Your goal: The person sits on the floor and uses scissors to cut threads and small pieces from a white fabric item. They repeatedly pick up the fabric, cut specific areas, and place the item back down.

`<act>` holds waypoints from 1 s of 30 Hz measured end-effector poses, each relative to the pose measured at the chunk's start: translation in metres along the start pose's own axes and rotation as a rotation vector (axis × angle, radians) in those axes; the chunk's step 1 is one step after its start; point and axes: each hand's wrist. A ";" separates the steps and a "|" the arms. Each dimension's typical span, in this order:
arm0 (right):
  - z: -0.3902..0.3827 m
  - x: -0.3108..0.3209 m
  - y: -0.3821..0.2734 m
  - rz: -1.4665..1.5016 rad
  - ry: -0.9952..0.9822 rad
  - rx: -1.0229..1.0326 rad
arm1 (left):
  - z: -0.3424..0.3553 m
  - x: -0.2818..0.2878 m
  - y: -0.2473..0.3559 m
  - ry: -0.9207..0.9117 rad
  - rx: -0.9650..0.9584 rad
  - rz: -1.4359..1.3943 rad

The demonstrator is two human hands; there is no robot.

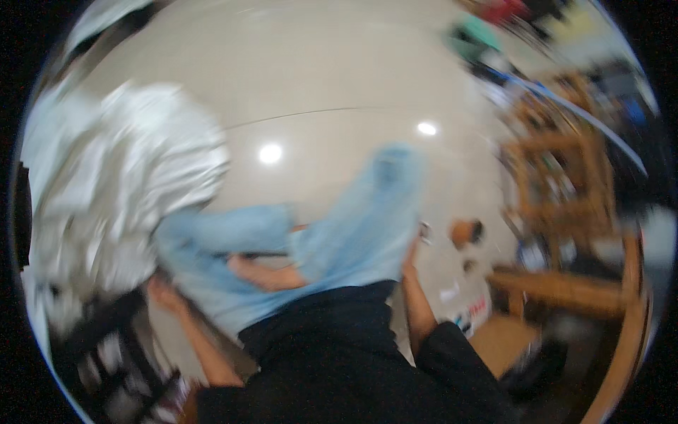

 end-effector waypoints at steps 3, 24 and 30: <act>0.022 0.002 0.001 -0.013 0.121 0.039 | 0.013 0.014 0.004 0.100 0.196 0.089; 0.155 0.120 -0.063 0.526 0.182 -0.853 | -0.027 0.010 0.085 0.170 0.616 -0.393; 0.157 0.130 -0.267 0.750 -0.263 -0.241 | -0.026 -0.007 0.068 0.137 0.630 -0.512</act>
Point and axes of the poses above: each hand's wrist, its own z-axis towards the middle knuckle, its own x-axis out of the back of the hand, y = z × x, and after that the axes turned 13 degrees about y, right-handed
